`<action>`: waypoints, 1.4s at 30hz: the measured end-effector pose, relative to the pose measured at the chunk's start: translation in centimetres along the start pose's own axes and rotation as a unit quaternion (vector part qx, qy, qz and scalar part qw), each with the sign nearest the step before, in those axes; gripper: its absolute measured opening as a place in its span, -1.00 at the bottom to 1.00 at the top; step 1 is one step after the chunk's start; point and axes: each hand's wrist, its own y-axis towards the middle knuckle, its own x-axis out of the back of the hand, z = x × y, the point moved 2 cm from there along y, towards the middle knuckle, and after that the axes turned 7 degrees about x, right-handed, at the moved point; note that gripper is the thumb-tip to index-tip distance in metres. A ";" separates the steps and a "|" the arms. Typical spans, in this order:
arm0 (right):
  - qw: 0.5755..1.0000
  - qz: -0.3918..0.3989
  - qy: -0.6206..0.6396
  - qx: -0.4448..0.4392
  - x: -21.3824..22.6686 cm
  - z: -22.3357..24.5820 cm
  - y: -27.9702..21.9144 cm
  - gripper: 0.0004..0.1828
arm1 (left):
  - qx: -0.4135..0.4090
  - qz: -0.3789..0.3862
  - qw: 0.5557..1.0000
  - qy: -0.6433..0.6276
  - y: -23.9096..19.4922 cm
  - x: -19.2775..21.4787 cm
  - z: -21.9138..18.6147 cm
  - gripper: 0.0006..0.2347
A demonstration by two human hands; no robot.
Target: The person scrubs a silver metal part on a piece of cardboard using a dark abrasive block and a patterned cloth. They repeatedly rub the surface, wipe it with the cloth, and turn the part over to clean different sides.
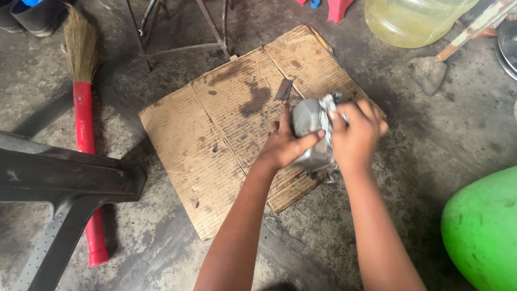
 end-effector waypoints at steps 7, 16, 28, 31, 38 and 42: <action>0.992 -0.093 0.043 -0.070 2.1 -1.2 -5.5 -0.88 | 0.111 -0.050 0.989 0.079 -1.7 -1.5 -4.5 0.26; 0.924 -0.034 0.284 -0.254 -2.3 -7.5 -1.8 -0.90 | 0.151 -0.096 0.966 0.187 -2.9 -1.2 -2.8 0.05; 0.886 0.060 0.352 -0.295 -0.8 -7.7 -0.3 -0.88 | -0.130 -0.180 0.964 0.145 2.6 4.6 -5.1 -0.55; 0.883 0.095 0.357 -0.290 -0.4 -8.1 0.2 -0.88 | -0.090 -0.066 0.989 0.101 4.1 3.7 -5.5 -0.59; 0.895 0.059 0.351 -0.269 0.0 -10.0 -1.8 -0.91 | -0.107 -0.067 0.989 -0.076 5.9 2.1 -2.3 -0.57; 0.724 -0.061 0.604 -0.327 -0.6 -8.6 -2.6 -0.87 | -0.125 -0.172 0.947 -0.240 6.0 2.4 0.3 -0.43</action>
